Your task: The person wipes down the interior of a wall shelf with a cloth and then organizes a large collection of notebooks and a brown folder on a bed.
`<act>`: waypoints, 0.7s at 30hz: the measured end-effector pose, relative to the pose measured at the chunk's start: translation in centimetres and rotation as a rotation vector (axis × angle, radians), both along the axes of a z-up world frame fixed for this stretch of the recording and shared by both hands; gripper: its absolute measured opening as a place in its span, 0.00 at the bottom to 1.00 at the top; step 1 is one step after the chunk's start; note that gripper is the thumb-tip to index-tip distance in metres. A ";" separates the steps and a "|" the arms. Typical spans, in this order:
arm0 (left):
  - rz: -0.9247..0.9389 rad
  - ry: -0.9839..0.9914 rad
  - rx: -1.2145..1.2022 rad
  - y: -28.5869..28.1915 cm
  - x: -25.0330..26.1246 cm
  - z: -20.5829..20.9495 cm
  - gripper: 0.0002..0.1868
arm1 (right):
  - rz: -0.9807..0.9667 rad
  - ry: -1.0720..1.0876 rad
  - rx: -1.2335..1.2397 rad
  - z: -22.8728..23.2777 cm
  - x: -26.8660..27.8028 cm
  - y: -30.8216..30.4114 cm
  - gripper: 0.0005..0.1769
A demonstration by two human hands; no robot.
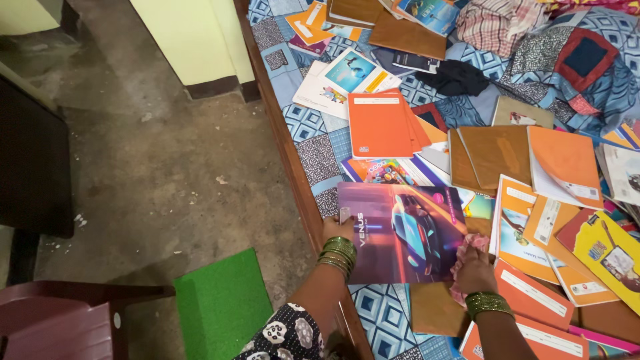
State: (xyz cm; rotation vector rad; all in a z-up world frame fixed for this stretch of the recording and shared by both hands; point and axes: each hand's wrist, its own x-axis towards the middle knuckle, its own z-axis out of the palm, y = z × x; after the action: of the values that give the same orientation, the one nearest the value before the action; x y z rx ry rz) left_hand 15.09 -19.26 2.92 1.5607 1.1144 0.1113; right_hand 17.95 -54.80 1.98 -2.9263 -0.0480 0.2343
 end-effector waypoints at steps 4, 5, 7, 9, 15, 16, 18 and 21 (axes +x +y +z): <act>-0.012 -0.031 0.059 -0.6 0.8 1.9 0.24 | 0.011 -0.057 0.027 -0.1 0.8 -0.1 0.38; 0.021 -0.096 0.068 -0.7 1.3 2.2 0.22 | 0.013 -0.059 0.028 0.2 0.8 0.1 0.38; 0.055 -0.162 0.078 -0.5 1.6 2.6 0.21 | -0.101 0.050 0.021 1.3 0.7 0.5 0.38; 0.022 -0.273 0.066 -0.1 1.8 3.6 0.20 | -0.238 0.144 0.240 2.5 0.1 0.8 0.32; -0.097 -0.451 0.157 2.3 2.1 9.3 0.19 | -0.131 0.092 0.053 3.4 0.5 1.0 0.28; -0.097 -0.451 0.158 2.7 2.1 10.6 0.19 | -0.120 0.077 0.068 3.8 0.4 1.3 0.25; -0.153 -0.488 0.134 3.2 2.1 13.3 0.21 | -0.484 0.185 0.549 4.6 0.2 2.3 0.22; -0.199 -0.524 0.166 3.7 2.2 16.8 0.19 | -0.594 0.233 0.856 4.4 0.4 1.7 0.19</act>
State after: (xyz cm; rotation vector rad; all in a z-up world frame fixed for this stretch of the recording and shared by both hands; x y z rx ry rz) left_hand 17.32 -15.60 19.76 1.6514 0.5471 0.4595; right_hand 18.34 -53.13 6.38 -1.9379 0.5901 0.3423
